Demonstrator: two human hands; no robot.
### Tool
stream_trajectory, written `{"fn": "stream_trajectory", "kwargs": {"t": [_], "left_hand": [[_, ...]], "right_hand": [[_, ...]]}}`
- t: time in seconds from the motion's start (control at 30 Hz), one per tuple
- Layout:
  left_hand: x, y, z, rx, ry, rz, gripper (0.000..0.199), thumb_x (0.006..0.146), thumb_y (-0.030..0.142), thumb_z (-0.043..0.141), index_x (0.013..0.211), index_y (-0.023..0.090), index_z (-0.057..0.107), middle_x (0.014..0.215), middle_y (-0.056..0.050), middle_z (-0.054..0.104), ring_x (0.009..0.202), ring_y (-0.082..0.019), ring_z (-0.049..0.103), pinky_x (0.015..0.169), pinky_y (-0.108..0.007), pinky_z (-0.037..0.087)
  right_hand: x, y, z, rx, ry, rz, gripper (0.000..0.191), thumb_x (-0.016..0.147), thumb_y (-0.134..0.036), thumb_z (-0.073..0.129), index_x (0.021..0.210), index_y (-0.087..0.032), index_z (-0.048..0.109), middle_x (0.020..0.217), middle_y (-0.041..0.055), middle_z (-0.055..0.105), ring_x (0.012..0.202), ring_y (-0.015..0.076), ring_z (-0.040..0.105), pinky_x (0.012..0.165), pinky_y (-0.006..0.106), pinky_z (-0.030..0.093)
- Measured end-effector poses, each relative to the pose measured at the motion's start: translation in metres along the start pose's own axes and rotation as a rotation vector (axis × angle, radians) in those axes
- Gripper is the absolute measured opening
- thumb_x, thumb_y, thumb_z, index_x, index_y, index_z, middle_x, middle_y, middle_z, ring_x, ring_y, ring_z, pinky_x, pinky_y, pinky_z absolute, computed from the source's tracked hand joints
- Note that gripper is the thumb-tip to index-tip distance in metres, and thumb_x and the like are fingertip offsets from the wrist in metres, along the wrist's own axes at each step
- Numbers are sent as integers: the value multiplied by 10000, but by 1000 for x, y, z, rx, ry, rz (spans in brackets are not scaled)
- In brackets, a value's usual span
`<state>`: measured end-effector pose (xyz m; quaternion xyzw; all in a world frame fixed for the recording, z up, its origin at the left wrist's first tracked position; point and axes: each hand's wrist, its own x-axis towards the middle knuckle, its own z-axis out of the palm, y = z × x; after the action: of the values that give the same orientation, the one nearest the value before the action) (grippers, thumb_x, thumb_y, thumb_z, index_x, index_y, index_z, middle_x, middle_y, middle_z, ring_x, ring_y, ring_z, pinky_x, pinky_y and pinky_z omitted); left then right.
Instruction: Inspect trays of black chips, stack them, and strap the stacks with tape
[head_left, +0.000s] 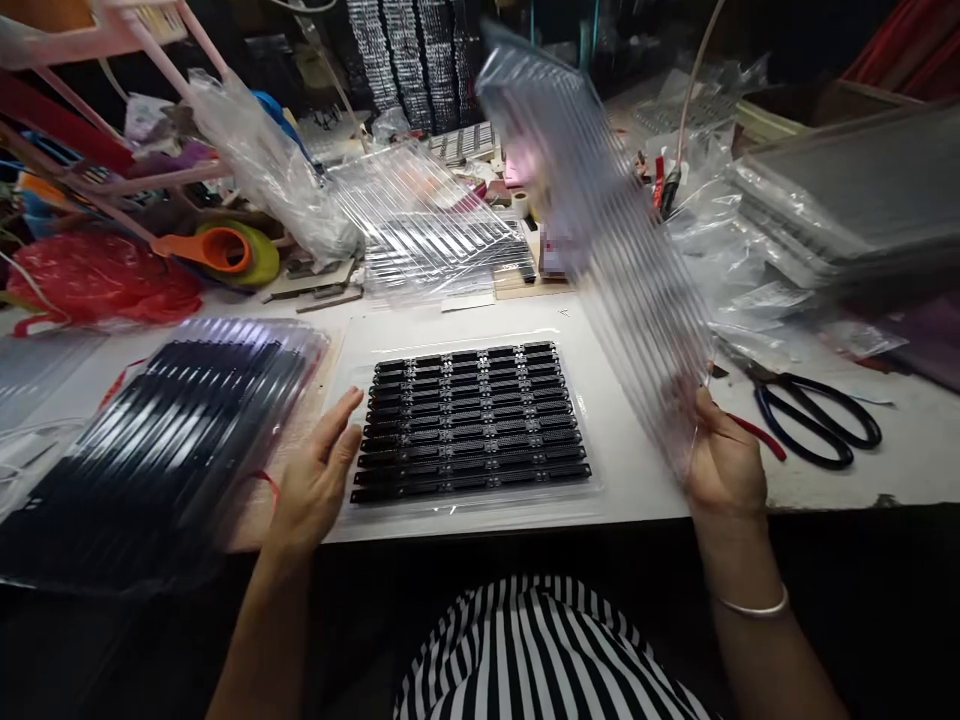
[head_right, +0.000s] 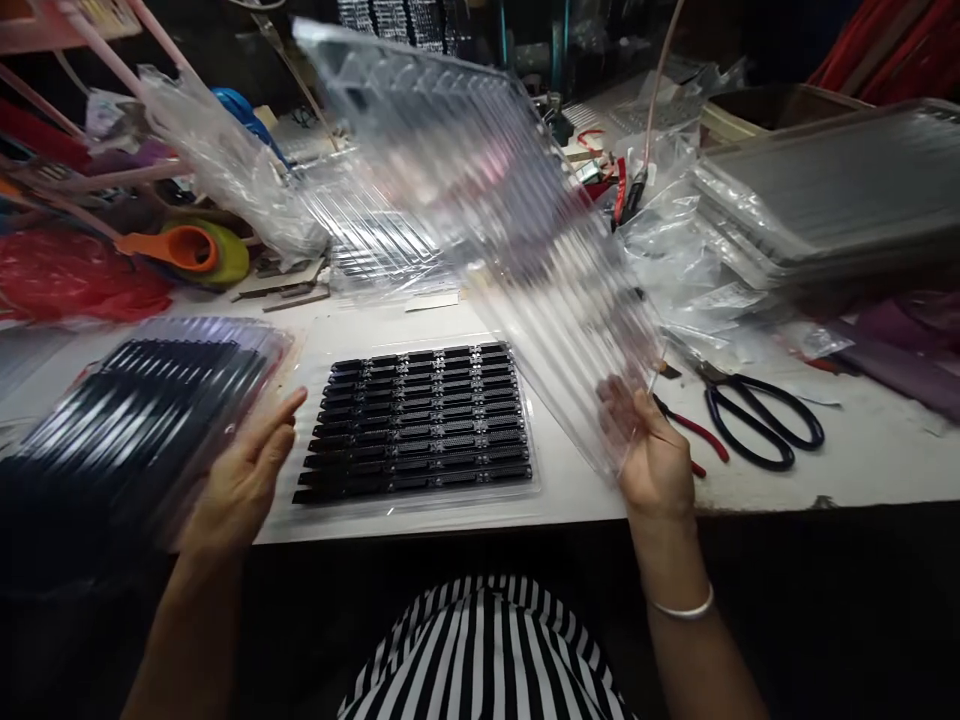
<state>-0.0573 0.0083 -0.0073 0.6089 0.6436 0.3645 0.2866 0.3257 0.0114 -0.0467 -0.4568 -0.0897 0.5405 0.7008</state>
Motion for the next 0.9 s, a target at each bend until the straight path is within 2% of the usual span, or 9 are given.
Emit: {"fn": "stream_trajectory", "kwargs": {"t": [0.07, 0.17, 0.27, 0.33, 0.43, 0.6, 0.67, 0.8, 0.9], "left_hand": [[3, 20, -4, -343, 25, -31, 429, 868, 442, 508, 1223, 209, 571, 1279, -92, 576, 1220, -259, 493, 1068, -457, 341], [9, 50, -8, -734, -81, -74, 517, 831, 506, 543, 1223, 170, 556, 1181, -139, 631, 1132, -291, 563, 950, -446, 466], [16, 70, -12, -831, -197, -138, 640, 789, 595, 539, 1251, 152, 511, 1152, -169, 640, 1049, -297, 614, 797, -382, 550], [19, 75, -14, -820, -230, -156, 592, 811, 536, 555, 1234, 126, 498, 1040, -169, 682, 918, -267, 668, 684, -322, 570], [19, 73, -15, -763, -206, -155, 409, 829, 332, 610, 1150, 98, 514, 842, -134, 714, 750, -211, 693, 612, -260, 560], [14, 58, -19, -818, -76, -114, 231, 855, 249, 567, 1048, 127, 533, 822, -103, 716, 803, -200, 694, 741, -305, 559], [11, 50, -24, -851, -15, -121, 204, 857, 250, 561, 1025, 137, 539, 823, -88, 715, 804, -194, 694, 736, -289, 557], [3, 37, -35, -874, 54, -166, 208, 842, 242, 576, 1028, 152, 549, 808, -61, 713, 798, -185, 693, 700, -263, 555], [0, 33, -41, -878, 71, -145, 219, 836, 243, 583, 1035, 156, 553, 792, -56, 711, 794, -186, 690, 687, -257, 552]], "right_hand": [[-3, -1, 4, 19, -1, -5, 214, 853, -161, 507, 964, -221, 680, 910, -16, 716, 864, 92, 671, 700, 150, 560], [-10, -3, 12, -36, -70, -97, 287, 828, -168, 552, 1086, -255, 644, 885, -16, 707, 804, 104, 680, 618, 142, 550], [-17, -4, 21, -144, -189, -191, 425, 790, -170, 596, 1201, -278, 579, 847, -4, 699, 762, 140, 687, 574, 175, 551], [-20, -6, 27, -203, -250, -234, 462, 771, -179, 622, 1222, -265, 564, 843, 16, 698, 747, 166, 690, 568, 206, 557], [-23, -10, 38, -245, -297, -274, 444, 768, -179, 631, 1205, -232, 579, 844, 35, 696, 734, 171, 687, 575, 215, 557], [-27, -12, 54, -278, -378, -282, 318, 791, -205, 600, 1104, -160, 631, 886, 63, 705, 824, 192, 685, 769, 300, 562], [-30, -10, 57, -355, -444, -210, 403, 791, -244, 617, 1185, -170, 579, 856, 72, 714, 767, 215, 693, 701, 343, 574], [-35, -2, 58, -495, -566, -74, 615, 817, -333, 623, 1372, -242, 376, 731, 46, 716, 600, 224, 678, 491, 322, 540], [-37, 0, 64, -485, -574, -86, 651, 787, -321, 665, 1365, -223, 383, 711, 36, 712, 634, 212, 676, 572, 332, 551]]}}
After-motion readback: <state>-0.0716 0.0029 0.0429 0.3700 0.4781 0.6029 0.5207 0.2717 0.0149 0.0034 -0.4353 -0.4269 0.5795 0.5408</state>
